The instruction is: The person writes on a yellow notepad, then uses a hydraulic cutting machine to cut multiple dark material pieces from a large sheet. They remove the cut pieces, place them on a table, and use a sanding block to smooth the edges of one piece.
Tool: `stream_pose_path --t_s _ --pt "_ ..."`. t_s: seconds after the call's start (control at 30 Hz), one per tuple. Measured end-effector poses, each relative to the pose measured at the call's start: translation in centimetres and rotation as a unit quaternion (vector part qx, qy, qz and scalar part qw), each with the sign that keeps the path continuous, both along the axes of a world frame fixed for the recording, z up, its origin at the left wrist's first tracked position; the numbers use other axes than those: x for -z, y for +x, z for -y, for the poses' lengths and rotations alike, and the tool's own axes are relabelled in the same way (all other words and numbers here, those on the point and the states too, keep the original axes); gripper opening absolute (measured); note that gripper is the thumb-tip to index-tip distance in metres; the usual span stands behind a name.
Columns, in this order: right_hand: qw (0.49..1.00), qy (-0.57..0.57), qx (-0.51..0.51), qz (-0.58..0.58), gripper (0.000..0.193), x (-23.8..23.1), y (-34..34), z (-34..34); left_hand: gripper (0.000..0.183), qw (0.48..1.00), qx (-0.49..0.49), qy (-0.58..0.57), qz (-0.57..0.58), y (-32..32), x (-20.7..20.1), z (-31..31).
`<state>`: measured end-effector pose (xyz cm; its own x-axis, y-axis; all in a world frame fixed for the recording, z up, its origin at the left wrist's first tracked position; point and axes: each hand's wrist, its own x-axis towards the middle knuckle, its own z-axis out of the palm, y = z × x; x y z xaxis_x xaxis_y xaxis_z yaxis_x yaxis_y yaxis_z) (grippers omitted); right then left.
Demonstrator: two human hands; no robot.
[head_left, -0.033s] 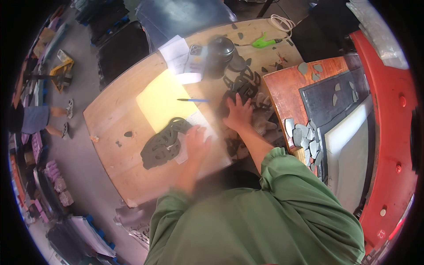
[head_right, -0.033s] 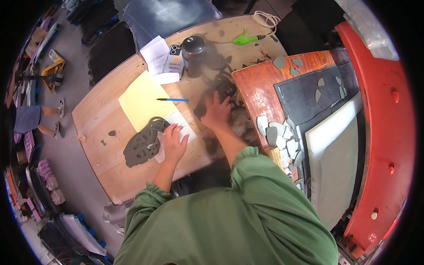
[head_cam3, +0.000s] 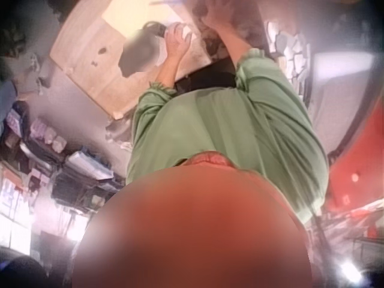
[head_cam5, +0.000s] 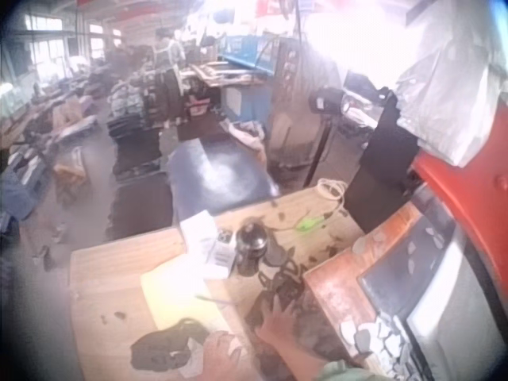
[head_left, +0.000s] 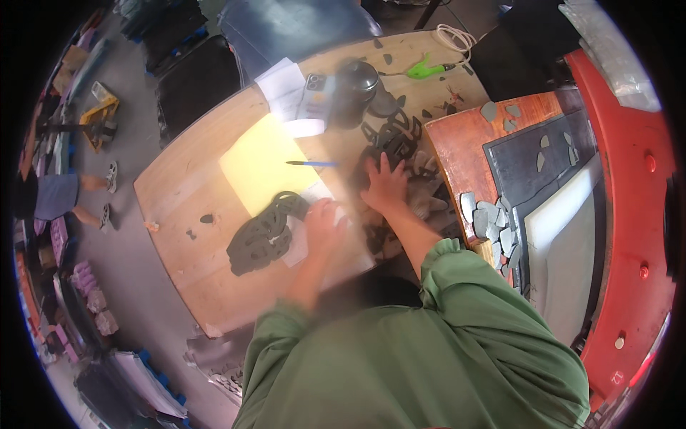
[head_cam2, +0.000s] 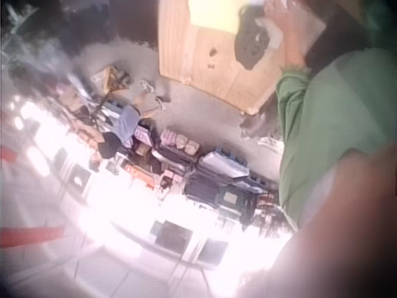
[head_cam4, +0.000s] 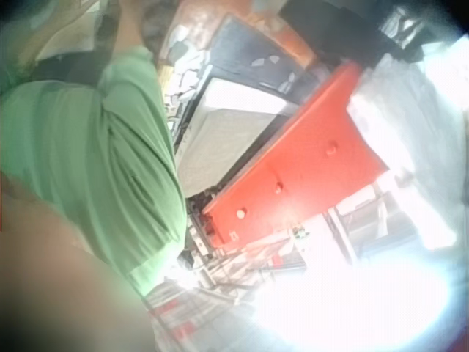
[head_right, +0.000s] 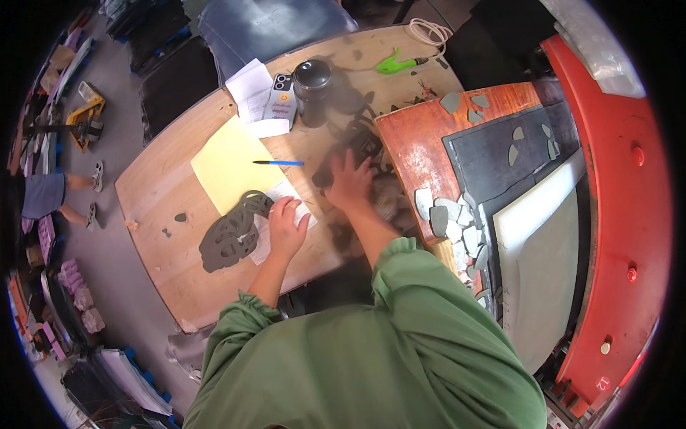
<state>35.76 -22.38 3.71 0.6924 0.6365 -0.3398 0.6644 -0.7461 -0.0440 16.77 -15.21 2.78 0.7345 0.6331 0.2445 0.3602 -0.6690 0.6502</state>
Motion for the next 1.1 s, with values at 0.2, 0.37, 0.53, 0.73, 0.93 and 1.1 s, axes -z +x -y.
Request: stream_pose_path --t_s 0.2,0.37,0.53,0.73,0.93,1.1 --pt "0.979 0.193 0.065 -0.009 0.065 4.4 2.2 1.6 0.039 0.998 -0.021 -0.050 0.039 5.9 -0.3 -1.1" --pt "0.927 0.306 0.101 0.194 0.070 1.6 2.7 1.0 0.038 0.990 -0.047 -0.124 0.054 8.3 1.6 -1.3" --pt "0.986 0.066 0.085 0.124 0.073 0.5 3.4 -1.6 0.036 0.994 0.008 -0.101 0.045 8.9 3.7 -0.6" --pt "0.958 0.231 0.120 0.123 0.055 1.5 5.1 -0.4 0.028 0.982 -0.035 -0.166 0.080 8.6 4.1 -0.3" --pt "0.878 0.467 0.061 0.088 0.049 -4.2 -2.0 3.0 0.052 0.543 -0.123 -0.805 0.205 11.2 2.2 -1.2" --pt "0.866 0.489 -0.106 -0.023 0.048 -10.2 -8.1 6.7 0.080 0.378 0.090 -0.891 0.235 11.8 -1.5 -1.6"
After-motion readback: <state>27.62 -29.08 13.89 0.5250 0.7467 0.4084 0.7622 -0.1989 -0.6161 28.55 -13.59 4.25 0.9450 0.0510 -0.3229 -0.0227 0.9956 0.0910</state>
